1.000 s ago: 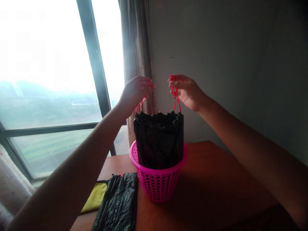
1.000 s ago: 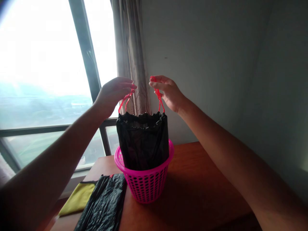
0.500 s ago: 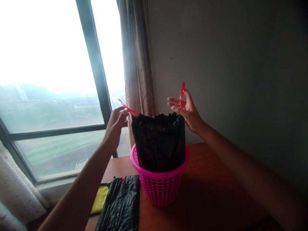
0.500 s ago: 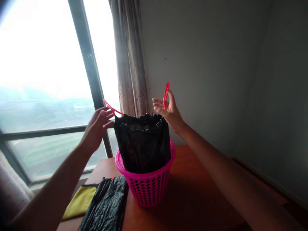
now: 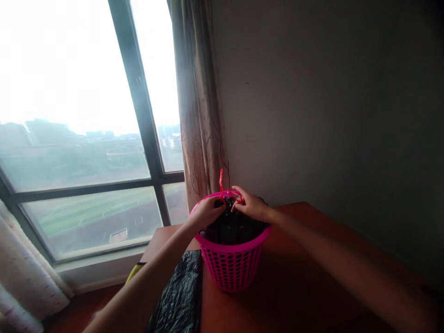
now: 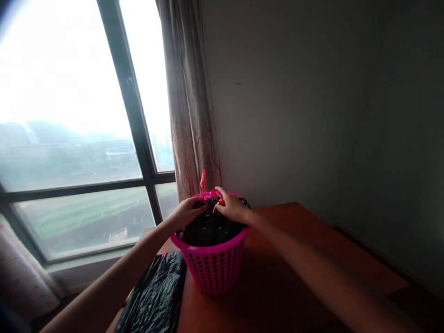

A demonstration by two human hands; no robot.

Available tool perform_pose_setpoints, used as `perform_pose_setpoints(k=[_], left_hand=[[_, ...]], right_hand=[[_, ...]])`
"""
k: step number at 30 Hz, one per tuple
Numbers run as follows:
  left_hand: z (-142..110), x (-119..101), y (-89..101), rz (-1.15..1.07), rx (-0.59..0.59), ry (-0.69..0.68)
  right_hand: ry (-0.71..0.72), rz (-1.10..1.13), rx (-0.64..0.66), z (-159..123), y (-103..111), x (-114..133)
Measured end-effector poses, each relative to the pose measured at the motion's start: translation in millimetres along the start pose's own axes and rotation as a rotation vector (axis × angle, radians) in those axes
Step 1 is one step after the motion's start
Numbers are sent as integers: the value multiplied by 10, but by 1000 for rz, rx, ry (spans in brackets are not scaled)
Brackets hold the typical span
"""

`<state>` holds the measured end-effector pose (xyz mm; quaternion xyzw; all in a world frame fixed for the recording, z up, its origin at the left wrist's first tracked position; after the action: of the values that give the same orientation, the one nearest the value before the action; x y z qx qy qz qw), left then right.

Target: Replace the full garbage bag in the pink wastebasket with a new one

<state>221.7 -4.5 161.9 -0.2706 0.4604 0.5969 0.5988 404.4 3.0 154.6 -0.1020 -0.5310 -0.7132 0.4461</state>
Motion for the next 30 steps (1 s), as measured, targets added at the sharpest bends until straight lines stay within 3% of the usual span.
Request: perform_pose_setpoints(k=[4, 9, 13, 17, 20, 25, 30], left_hand=[[69, -108, 71, 53, -6, -45], [301, -424, 73, 35, -26, -209], [384, -647, -54, -268, -24, -317], [381, -660, -121, -575, -154, -262], [364, -580, -113, -544, -226, -253], [376, -478, -115, -432, -194, -256], [371, -508, -65, -475, -225, -247]], right_hand=[[-17, 217, -80, 33, 222, 181], [-34, 498, -230, 186, 570, 580], [73, 542, -231, 159, 642, 763], [221, 467, -220, 58, 575, 733], [275, 362, -248, 54, 456, 623], [126, 319, -431, 161, 244, 492], [228, 200, -252, 193, 89, 631]])
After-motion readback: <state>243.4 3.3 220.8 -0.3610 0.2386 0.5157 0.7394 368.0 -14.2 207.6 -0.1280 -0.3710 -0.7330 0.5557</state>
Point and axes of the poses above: each hand's wrist, its own z-axis towards the middle knuckle, its own y-axis out of the back of the hand, x = y × z, the point moved 3 cm from there along z, towards the middle knuckle, and after that the axes turned 14 degrees about -z, right-handed, at the moved point
